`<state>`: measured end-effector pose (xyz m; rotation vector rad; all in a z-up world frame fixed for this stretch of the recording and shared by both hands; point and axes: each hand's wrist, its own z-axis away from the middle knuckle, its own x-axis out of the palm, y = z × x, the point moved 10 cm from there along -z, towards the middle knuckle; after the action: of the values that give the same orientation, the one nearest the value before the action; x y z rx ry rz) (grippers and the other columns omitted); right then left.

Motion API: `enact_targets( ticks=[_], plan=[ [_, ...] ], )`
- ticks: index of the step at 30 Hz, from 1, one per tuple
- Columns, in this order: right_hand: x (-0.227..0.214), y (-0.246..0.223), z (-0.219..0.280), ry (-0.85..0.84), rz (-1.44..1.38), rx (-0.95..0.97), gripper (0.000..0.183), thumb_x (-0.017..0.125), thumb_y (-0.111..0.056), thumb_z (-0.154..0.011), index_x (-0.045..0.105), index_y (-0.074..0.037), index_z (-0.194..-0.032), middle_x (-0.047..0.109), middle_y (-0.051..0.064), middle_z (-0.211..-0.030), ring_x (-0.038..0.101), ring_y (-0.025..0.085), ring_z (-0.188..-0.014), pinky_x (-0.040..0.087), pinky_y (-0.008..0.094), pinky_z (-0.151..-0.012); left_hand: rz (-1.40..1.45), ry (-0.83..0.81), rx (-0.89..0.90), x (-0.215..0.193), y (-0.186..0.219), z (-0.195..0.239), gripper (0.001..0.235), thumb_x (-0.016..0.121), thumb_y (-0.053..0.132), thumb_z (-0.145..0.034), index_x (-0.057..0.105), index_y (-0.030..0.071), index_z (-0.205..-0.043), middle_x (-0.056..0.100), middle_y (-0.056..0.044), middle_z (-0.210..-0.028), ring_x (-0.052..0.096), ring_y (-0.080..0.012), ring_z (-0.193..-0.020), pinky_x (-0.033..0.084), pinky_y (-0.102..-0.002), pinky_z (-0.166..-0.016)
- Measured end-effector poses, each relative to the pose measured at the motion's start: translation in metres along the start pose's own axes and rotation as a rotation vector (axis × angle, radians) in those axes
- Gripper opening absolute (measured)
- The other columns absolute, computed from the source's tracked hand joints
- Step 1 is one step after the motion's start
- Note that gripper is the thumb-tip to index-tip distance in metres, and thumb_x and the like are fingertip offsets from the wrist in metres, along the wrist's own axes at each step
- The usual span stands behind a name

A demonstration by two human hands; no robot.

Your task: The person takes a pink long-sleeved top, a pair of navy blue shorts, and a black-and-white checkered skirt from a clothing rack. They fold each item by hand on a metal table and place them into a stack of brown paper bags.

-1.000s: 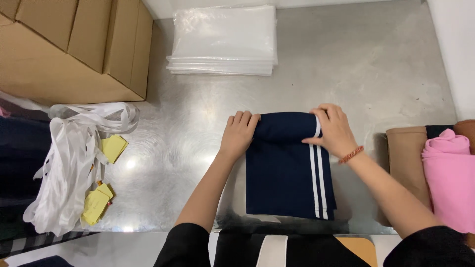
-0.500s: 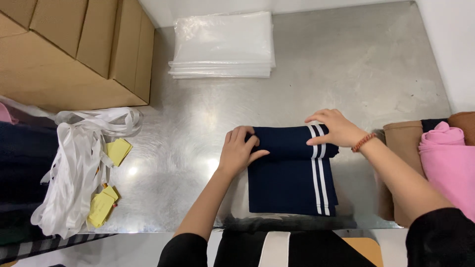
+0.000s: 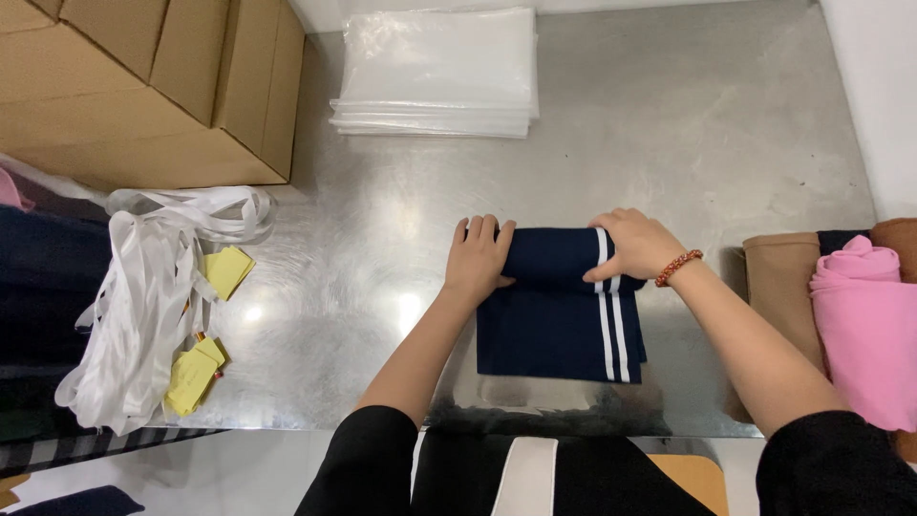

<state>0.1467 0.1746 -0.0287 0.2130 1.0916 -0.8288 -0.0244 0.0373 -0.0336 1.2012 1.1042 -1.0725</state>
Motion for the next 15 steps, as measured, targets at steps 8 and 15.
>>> enact_targets(
  ticks=[8, 15],
  plan=[
    [0.027, -0.042, 0.065, 0.696, 0.016, -0.107, 0.092, 0.098, -0.031, -0.065, 0.051, -0.017, -0.143, 0.050, 0.008, -0.136, 0.044, 0.031, -0.137, 0.037, 0.053, -0.114, -0.149, 0.546, -0.117, -0.030, 0.023, 0.070, 0.090, 0.097, 0.024, -0.069, 0.055, 0.012, -0.147, 0.056, -0.017, -0.129, 0.055, -0.0368, -0.128, 0.043, -0.056, -0.114],
    [0.036, -0.061, 0.111, 0.813, -0.065, -0.271, 0.079, 0.088, -0.056, -0.077, 0.052, -0.020, -0.137, 0.043, 0.005, -0.138, 0.040, 0.029, -0.137, 0.035, 0.050, -0.114, -0.041, 0.510, -0.126, -0.011, 0.029, 0.133, 0.082, 0.072, 0.060, -0.094, 0.050, 0.016, -0.159, 0.053, -0.011, -0.133, 0.051, -0.0311, -0.131, 0.038, -0.055, -0.109]
  ],
)
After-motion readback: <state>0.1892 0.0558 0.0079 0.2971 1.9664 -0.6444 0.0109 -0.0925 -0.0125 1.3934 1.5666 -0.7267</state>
